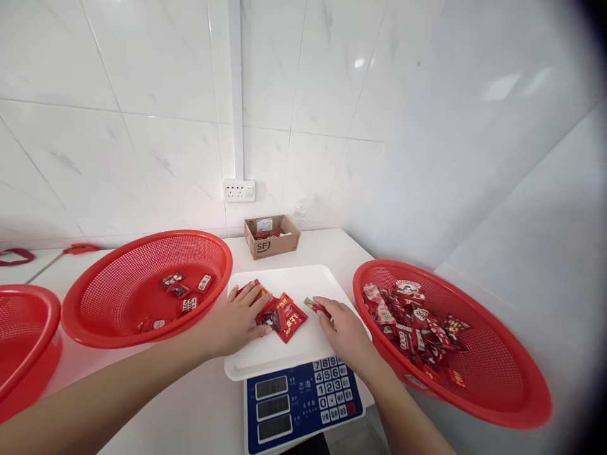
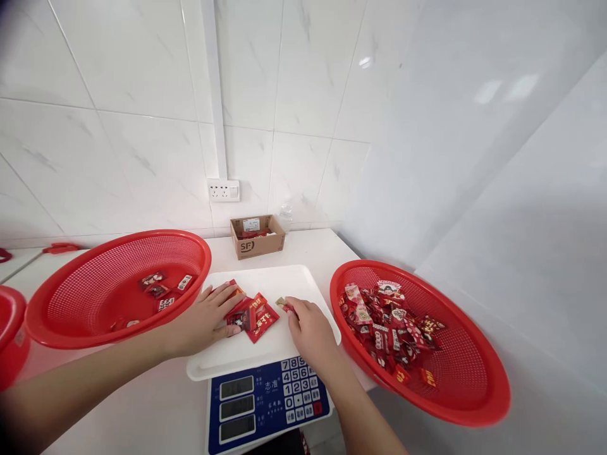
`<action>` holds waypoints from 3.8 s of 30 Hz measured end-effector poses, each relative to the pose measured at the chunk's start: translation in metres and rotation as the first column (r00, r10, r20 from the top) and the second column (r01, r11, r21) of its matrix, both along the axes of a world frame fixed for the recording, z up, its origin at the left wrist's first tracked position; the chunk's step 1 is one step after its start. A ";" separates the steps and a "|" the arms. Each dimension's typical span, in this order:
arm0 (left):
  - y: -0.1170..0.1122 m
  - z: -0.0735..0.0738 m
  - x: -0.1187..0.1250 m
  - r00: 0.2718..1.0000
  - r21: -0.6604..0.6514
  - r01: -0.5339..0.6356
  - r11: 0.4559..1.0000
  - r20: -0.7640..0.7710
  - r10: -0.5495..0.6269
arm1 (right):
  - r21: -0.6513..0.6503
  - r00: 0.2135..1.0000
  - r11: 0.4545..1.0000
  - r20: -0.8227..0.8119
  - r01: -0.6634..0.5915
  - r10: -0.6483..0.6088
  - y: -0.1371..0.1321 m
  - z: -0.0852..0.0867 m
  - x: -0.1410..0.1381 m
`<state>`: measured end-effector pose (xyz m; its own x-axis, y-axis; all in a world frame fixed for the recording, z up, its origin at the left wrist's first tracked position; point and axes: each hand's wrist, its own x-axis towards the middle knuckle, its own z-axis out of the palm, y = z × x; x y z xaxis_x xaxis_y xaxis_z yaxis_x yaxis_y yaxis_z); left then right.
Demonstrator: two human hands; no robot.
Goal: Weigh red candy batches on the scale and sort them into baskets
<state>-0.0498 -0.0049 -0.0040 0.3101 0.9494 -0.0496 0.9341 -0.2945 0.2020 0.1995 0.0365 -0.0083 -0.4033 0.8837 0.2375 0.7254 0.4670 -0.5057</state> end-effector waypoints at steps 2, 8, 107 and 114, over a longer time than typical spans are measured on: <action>0.002 0.002 0.005 1.000 0.001 0.001 1.000 -0.004 -0.001 | -0.026 0.998 1.000 -0.068 0.002 -0.004 -0.002 0.001 -0.003; 0.003 0.017 0.020 0.998 -0.091 0.038 0.995 0.045 -0.034 | -0.040 0.992 0.999 -0.123 -0.025 0.020 -0.004 0.001 -0.014; 0.039 0.033 0.040 0.817 0.115 -0.232 0.966 0.562 0.129 | -0.100 0.964 0.971 -0.177 -0.218 0.199 -0.022 0.010 0.000; 0.015 0.047 0.066 0.365 -0.183 -0.089 0.979 0.908 0.203 | -0.230 0.867 0.935 -0.479 -0.272 0.134 -0.025 0.027 -0.005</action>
